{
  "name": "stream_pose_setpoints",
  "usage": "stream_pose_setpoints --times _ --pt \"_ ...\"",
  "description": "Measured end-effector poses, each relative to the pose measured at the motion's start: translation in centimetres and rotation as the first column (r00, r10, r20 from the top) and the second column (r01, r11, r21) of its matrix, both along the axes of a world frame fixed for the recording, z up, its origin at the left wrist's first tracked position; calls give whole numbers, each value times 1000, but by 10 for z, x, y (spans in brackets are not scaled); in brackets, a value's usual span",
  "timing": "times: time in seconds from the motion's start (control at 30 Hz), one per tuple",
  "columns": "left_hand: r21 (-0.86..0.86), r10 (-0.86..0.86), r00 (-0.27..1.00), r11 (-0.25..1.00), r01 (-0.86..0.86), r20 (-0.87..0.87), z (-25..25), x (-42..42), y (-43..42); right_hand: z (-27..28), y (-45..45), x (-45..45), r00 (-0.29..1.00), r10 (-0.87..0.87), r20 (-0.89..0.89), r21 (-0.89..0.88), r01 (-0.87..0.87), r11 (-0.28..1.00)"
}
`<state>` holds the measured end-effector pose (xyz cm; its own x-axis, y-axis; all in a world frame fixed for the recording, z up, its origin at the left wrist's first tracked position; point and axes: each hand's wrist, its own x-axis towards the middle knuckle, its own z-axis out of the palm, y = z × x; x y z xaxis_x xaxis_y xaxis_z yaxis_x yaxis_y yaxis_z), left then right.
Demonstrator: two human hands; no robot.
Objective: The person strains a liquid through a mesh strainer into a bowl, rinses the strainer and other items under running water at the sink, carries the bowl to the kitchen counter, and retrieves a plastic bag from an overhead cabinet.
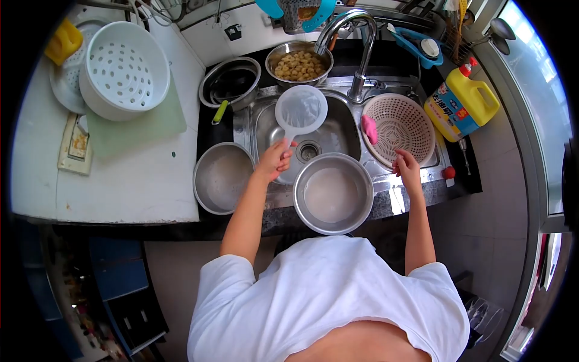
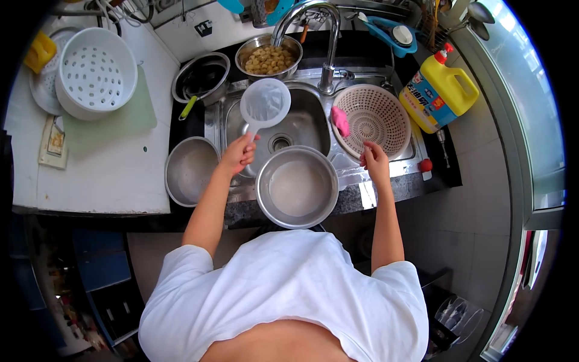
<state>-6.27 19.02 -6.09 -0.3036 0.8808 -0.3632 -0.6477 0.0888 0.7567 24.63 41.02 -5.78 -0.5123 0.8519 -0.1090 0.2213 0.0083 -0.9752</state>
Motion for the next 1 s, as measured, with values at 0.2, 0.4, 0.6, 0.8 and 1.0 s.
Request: stream_pose_setpoints --times 0.2,0.4,0.6,0.8,1.0 --pt "-345 -17 979 937 -55 -202 -48 0 7 9 -11 2 999 14 -29 -7 -15 1000" --pt "-277 15 979 958 -73 -206 -17 1 -2 7 -17 7 999 35 -6 -13 -35 999" --pt "-109 13 997 994 -22 -78 -7 -3 -12 3 -37 14 995 84 46 -104 -79 991" --pt "-438 -146 756 876 -200 -638 -69 2 8 2 -50 14 993 102 57 -124 -95 988" --pt "-369 -165 600 900 -234 -783 -22 -6 8 -3 -50 18 995 84 47 -141 -76 987"
